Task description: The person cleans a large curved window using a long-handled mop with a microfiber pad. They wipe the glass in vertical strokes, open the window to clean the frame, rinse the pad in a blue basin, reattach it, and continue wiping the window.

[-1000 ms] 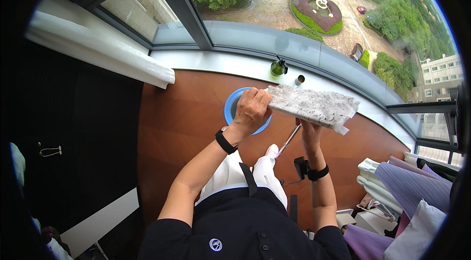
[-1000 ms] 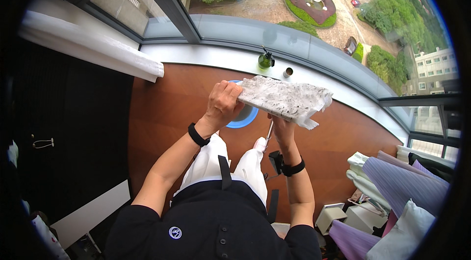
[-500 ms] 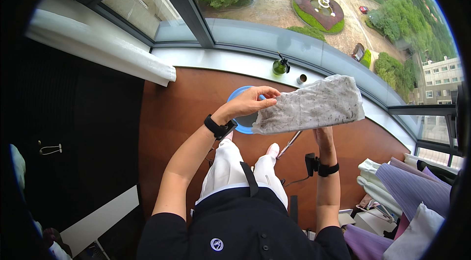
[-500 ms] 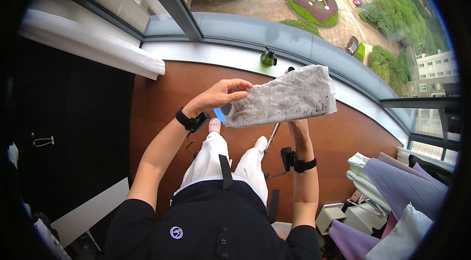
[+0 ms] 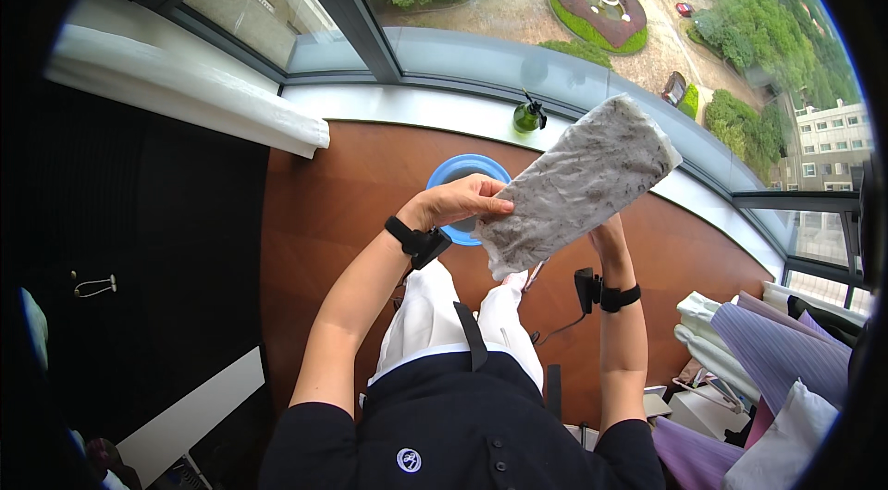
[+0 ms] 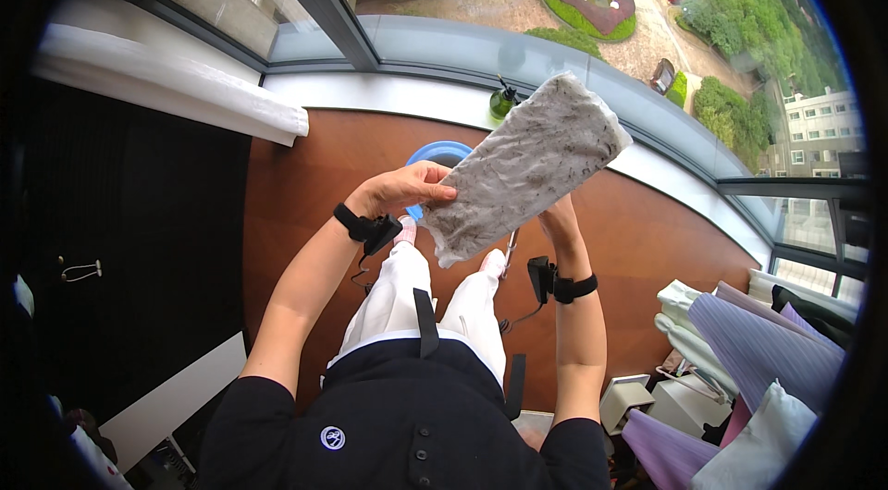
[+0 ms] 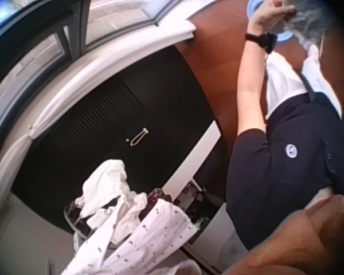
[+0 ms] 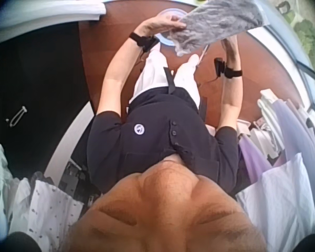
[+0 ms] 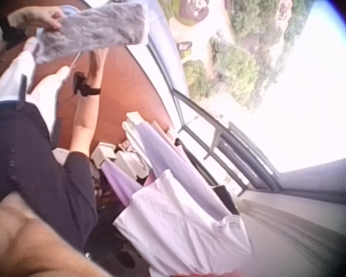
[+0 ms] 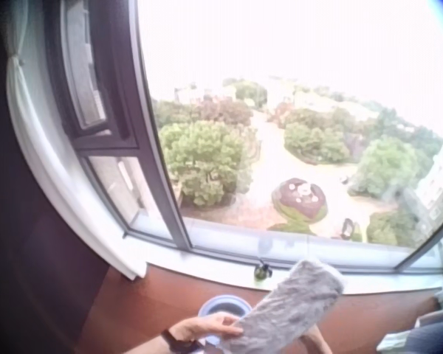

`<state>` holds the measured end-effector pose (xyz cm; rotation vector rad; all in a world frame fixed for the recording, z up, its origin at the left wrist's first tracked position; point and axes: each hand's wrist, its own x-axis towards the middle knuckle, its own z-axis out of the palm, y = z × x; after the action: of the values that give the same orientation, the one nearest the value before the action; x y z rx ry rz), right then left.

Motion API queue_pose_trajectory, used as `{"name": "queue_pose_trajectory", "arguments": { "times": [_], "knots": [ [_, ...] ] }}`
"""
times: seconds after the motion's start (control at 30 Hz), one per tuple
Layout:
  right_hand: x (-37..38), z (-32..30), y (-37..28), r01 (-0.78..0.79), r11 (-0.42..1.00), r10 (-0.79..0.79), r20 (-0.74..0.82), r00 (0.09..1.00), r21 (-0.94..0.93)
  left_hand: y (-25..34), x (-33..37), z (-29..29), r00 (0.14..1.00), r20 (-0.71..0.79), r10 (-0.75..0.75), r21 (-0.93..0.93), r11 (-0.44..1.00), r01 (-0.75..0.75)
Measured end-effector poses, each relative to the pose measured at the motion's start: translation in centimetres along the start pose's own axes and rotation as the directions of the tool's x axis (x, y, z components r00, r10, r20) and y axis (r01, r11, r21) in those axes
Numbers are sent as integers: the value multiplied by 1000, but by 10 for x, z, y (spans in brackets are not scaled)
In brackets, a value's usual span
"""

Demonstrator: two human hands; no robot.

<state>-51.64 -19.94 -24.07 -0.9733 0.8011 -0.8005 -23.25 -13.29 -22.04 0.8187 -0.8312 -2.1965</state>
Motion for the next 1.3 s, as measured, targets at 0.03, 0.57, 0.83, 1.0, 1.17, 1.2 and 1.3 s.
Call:
{"name": "queue_pose_trajectory", "arguments": {
  "times": [0.03, 0.57, 0.83, 1.0, 1.17, 1.2, 1.3],
  "knots": [
    [2, 2, -1, -8, 1000, 8, 9, 1000, 4, -1, -1, 2, 1000, 13, -9, 4, 1000, 9],
    [17, 1, 9, 2, 999, -1, 48, 999, -41, -25, -4, 17, 977, -159, 141, 99, 987, -126],
    [21, 12, 13, 179, 947, -163, 81, 983, -267, 18, 7, 1, 804, -388, 451, 682, 727, -79],
    [10, 42, 24, 203, 956, -167, 176, 970, -213, 58, 19, 23, 864, -299, 406, 450, 858, -247],
    [-2, 62, 25, 105, 982, -70, 219, 973, -154, 75, 25, 39, 951, -141, 276, 210, 947, -244],
    [-5, 64, 23, 98, 987, -67, 231, 971, -125, 76, 24, 40, 960, -125, 252, 176, 957, -229],
    [-10, 73, 11, 56, 995, -35, 247, 968, -78, 74, 20, 42, 962, -90, 259, 113, 962, -249]
  ]
}}
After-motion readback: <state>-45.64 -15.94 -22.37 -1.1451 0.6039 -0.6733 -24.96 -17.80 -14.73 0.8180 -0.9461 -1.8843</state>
